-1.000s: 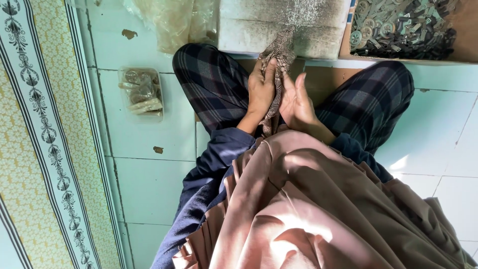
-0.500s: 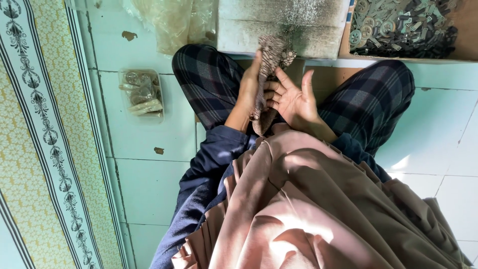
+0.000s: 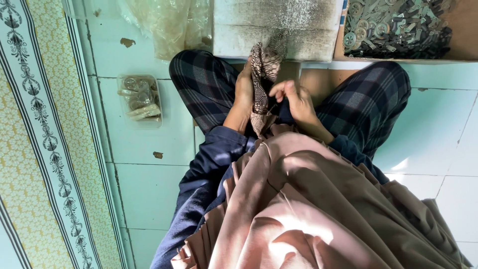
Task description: The person places circular metal items into small plastic bags while sitting on a tiled floor. The person uses their hands to select individual pieces from a large cardboard box and inserts them into separate clear plastic sleeves, occasionally grouping or arranging them.
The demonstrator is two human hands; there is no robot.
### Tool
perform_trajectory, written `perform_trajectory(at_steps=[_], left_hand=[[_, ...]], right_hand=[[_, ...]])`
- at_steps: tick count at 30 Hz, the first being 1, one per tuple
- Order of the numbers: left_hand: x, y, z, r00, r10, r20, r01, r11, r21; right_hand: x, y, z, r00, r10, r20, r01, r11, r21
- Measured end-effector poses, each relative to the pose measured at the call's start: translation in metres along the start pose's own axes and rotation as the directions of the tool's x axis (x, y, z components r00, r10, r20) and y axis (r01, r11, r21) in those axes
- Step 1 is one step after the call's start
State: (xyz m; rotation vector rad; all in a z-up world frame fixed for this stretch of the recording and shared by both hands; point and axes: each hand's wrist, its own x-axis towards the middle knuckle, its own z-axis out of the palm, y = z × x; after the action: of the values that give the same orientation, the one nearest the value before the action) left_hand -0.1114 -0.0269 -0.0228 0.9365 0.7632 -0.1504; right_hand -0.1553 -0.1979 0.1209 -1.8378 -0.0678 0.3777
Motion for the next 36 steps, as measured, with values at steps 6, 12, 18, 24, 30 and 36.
perform_trajectory(at_steps=[6, 12, 18, 24, 30, 36], left_hand=[[-0.102, 0.035, 0.067, 0.981, 0.02, 0.192, -0.132, 0.794, 0.594], [-0.074, -0.021, 0.045, 0.985, 0.129, 0.112, -0.17, 0.777, 0.606], [-0.064, 0.014, 0.047, 0.986, 0.108, -0.125, -0.118, 0.99, -0.076], [-0.164, 0.066, 0.096, 0.954, -0.209, 0.215, 0.264, 0.925, -0.274], [-0.128, -0.004, 0.06, 0.843, -0.192, 0.502, 0.367, 0.888, -0.277], [-0.166, 0.048, 0.077, 0.872, -0.061, 0.485, 0.152, 0.977, -0.15]], right_hand=[[0.028, 0.095, -0.007, 0.979, -0.138, -0.148, -0.012, 0.69, -0.724], [0.016, 0.122, 0.013, 0.984, -0.166, -0.06, 0.115, 0.861, -0.495], [0.0, 0.003, 0.008, 0.952, -0.302, -0.045, 0.3, 0.953, -0.043], [0.028, 0.031, 0.025, 0.821, -0.569, 0.041, 0.537, 0.747, -0.391], [0.02, 0.007, 0.025, 0.961, -0.185, -0.207, 0.161, 0.979, -0.127], [0.023, -0.005, 0.046, 0.889, -0.42, -0.182, 0.433, 0.9, 0.039]])
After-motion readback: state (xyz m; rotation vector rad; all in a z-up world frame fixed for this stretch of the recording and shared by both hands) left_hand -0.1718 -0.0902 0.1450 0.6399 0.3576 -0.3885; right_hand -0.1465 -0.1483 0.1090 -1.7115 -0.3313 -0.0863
